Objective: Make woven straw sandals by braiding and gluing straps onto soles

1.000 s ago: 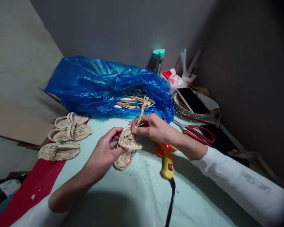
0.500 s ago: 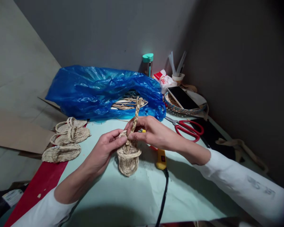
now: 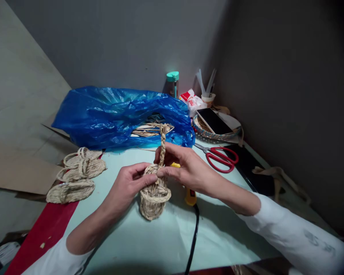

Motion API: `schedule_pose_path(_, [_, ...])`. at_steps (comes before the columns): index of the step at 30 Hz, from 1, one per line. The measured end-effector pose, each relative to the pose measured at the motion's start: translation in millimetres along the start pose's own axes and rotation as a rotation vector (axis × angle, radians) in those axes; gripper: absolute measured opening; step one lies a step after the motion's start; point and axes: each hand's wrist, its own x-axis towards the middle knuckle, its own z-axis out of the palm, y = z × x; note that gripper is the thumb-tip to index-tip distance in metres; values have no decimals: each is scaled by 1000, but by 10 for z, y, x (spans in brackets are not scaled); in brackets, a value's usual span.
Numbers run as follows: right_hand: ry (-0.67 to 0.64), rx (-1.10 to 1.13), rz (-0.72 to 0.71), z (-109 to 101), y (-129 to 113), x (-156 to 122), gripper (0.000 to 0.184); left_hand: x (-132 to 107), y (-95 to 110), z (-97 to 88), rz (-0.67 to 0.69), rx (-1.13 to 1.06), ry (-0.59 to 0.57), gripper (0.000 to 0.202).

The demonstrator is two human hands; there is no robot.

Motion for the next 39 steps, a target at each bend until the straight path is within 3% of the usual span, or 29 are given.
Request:
schedule_pose_path(5, [-59, 276, 102, -16, 40, 25, 14, -43, 65, 51, 100, 240, 17, 19])
schedule_pose_path(9, [-43, 363, 155, 23, 70, 32, 12, -35, 28, 76, 112, 265, 21, 18])
schedule_pose_path(13, [19, 381, 196, 70, 98, 45, 18, -24, -18, 85, 100, 269, 51, 16])
schedule_pose_path(20, [25, 359, 199, 89, 74, 64, 13, -30, 20, 111, 48, 244, 105, 17])
schedule_pose_path(30, [40, 394, 185, 191, 85, 44, 16, -87, 0, 112, 95, 374, 108, 14])
schedule_pose_path(39, [96, 355, 140, 230, 87, 50, 11, -108, -56, 141, 111, 292, 176, 19])
